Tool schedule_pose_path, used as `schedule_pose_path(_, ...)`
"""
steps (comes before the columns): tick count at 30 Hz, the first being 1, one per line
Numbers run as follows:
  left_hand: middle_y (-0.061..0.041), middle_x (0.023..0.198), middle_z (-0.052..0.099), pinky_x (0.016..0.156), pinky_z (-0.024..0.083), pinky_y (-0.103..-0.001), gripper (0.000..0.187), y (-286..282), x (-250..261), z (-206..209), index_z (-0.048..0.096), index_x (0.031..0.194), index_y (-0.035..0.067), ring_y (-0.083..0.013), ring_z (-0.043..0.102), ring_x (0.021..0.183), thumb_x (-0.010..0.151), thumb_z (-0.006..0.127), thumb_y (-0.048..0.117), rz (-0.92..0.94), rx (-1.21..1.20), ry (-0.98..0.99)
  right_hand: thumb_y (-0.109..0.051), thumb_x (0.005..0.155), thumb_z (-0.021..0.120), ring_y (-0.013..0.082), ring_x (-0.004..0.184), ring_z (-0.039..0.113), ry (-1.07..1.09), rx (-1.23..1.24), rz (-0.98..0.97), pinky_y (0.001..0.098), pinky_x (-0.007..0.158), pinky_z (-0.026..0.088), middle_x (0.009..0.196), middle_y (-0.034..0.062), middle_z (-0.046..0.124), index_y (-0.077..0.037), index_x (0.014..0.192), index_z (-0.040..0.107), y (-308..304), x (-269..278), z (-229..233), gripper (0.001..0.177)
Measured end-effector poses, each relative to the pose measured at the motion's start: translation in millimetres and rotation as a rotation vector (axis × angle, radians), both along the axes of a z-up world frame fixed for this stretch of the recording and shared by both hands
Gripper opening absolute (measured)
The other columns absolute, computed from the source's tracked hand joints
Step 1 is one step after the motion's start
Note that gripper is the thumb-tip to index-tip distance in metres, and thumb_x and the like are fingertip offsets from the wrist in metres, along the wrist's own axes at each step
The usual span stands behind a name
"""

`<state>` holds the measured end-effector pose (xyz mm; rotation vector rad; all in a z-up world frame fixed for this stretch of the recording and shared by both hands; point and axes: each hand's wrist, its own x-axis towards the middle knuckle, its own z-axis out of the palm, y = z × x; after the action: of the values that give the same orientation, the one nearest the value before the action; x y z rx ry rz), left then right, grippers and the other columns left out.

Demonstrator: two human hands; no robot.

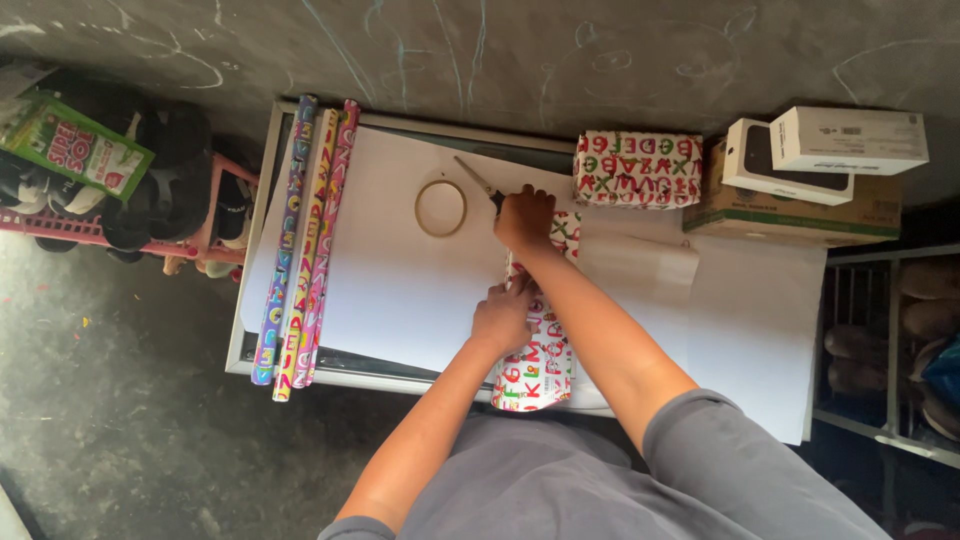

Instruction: The person wraps a small box with patterned wrapping paper, folds the edges, and secures them with tape. They then place the wrapped box aside and begin wrapping a second box using the same method.

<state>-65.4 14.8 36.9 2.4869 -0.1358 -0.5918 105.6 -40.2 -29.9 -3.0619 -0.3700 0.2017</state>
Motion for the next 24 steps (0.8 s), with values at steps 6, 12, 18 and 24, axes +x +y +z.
schedule_pose_path(6, -0.003, 0.161, 0.033, 0.101, 0.049, -0.050, 0.085, 0, 1, -6, 0.044, 0.149, 0.017, -0.0410, 0.045, 0.132, 0.074, 0.082, 0.020, -0.005, -0.011, 0.001, -0.016, 0.076, 0.073, 0.0361, 0.098, 0.064, 0.102, -0.023, -0.061, 0.0480, 0.087, 0.045, 0.107, 0.0168, 0.066, -0.006, 0.093, 0.075, 11, 21, -29, 0.020)
schedule_pose_path(12, -0.001, 0.164, 0.031, 0.102, 0.049, -0.049, 0.078, 4, 4, -2, 0.049, 0.147, 0.019, -0.0405, 0.047, 0.130, 0.075, 0.077, 0.013, -0.022, -0.008, 0.008, -0.013, 0.075, 0.075, 0.0345, 0.096, 0.066, 0.007, 0.015, -0.066, 0.0490, 0.085, 0.047, 0.111, 0.0156, 0.064, -0.005, 0.094, 0.074, 11, 22, -35, 0.020)
schedule_pose_path(18, 0.002, 0.162, 0.030, 0.104, 0.046, -0.051, 0.079, 4, 1, 4, 0.049, 0.145, 0.021, -0.0405, 0.045, 0.132, 0.074, 0.083, 0.021, 0.003, -0.038, 0.013, -0.022, 0.074, 0.080, 0.0332, 0.101, 0.062, -0.077, 0.097, -0.071, 0.0479, 0.086, 0.047, 0.119, 0.0152, 0.060, -0.006, 0.089, 0.075, 14, 15, -12, 0.023)
schedule_pose_path(24, 0.003, 0.163, 0.032, 0.104, 0.046, -0.051, 0.076, 4, -1, -1, 0.049, 0.144, 0.024, -0.0403, 0.046, 0.131, 0.075, 0.082, 0.024, 0.006, -0.039, -0.002, -0.010, 0.078, 0.076, 0.0351, 0.116, 0.057, -0.579, 0.678, 0.088, 0.0506, 0.093, 0.048, 0.128, 0.0162, 0.058, -0.004, 0.100, 0.068, 1, -4, 29, 0.024)
